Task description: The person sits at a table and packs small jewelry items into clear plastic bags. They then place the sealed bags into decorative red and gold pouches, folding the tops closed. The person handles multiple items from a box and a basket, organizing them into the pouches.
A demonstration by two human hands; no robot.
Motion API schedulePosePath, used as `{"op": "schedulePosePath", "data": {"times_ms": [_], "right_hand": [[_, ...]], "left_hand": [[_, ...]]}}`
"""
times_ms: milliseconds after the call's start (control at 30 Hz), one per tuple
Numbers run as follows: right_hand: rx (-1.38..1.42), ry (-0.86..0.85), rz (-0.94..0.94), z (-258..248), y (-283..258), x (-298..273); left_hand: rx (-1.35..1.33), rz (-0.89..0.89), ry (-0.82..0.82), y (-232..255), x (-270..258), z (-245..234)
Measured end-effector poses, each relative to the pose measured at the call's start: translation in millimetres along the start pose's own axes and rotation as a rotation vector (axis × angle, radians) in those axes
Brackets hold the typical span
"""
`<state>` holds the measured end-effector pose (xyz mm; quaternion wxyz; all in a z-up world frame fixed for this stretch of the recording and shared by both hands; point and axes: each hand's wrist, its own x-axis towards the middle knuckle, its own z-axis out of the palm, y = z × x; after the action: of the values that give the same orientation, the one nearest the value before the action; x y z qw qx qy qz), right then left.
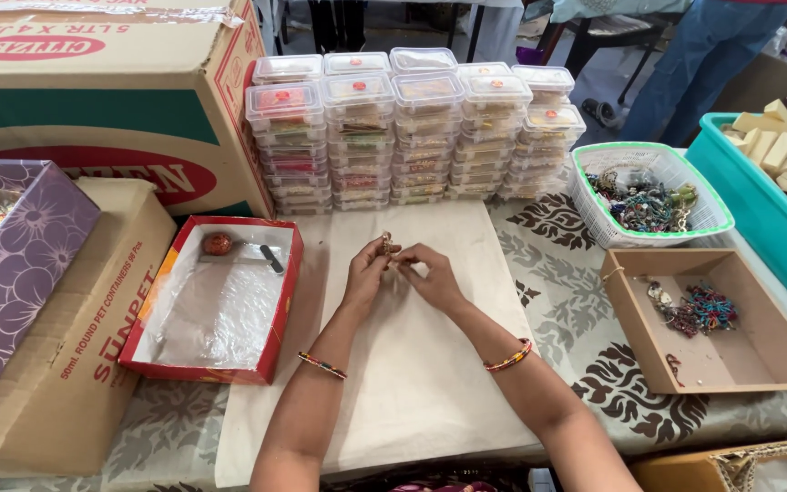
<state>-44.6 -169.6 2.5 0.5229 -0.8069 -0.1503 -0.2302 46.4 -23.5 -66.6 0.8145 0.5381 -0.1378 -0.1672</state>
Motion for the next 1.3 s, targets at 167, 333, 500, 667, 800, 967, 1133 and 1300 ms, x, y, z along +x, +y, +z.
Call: {"op": "schedulePosePath", "data": {"times_ms": [167,333,500,667,800,967,1133,1300], "right_hand": [[0.098,0.099,-0.018,-8,9,2],[0.175,0.136,-0.008,-11,33,2],[0.573,0.13,0.181,-6,79,-3],[0.784,0.018,0.4,-12,25,2],[0.866,-0.023,0.549,-11,6,4],[0.749,0.039,0.482,-6,53,1],[0.694,0.101,0.537,-8,56,1],[0.652,0.092,0.557,-6,48,-2]], "left_hand": [[0.231,-0.148,0.007,41,-26,21],[0.314,-0.247,-0.109,46,-27,20],[0.045,-0.356,-0.16,46,-25,13],[0.048,-0.339,-0.155,39,-23,14],[0.148,-0.403,0.039,62,-32,29],[0.271,-0.196,0.042,-7,-4,8],[0.273,-0.121,0.012,0,-10,16],[1.336,0.097,0.165,83,-50,50]]}}
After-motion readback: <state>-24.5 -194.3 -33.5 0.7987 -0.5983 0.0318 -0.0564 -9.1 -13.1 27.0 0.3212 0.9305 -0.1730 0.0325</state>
